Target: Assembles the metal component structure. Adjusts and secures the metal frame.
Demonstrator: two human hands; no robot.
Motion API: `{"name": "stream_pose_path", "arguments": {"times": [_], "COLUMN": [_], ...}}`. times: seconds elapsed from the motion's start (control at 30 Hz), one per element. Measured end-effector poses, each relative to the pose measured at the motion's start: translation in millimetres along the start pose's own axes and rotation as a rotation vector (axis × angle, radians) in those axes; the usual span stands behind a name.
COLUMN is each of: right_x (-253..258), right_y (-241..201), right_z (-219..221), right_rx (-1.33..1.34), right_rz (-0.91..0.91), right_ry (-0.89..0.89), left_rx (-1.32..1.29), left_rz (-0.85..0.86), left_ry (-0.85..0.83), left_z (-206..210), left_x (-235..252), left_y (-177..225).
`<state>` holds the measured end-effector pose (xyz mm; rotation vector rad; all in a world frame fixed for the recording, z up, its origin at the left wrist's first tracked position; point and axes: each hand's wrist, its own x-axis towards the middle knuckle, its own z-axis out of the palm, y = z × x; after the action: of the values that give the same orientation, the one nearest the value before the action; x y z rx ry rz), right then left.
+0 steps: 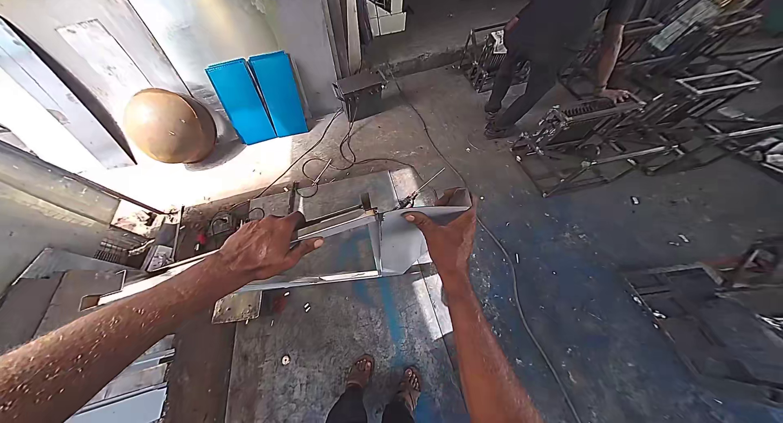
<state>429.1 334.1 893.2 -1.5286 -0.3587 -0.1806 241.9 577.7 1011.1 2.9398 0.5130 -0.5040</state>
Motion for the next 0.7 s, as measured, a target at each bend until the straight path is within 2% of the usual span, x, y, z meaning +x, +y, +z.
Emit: {"name": "stream_pose_path", "arguments": {"times": [0.7], "right_x": [-10.2], "right_y": [-1.0], "right_z": [-9.9], "right_rx": [0.014], "right_rz": [-0.009], "right_ry": [-0.016], "left_rx": [0.006], "left_rz": [-0.007], "left_ry": [-0.022], "left_z": [3.9], "left_x": [-7.9], "left_y": [3.4]}}
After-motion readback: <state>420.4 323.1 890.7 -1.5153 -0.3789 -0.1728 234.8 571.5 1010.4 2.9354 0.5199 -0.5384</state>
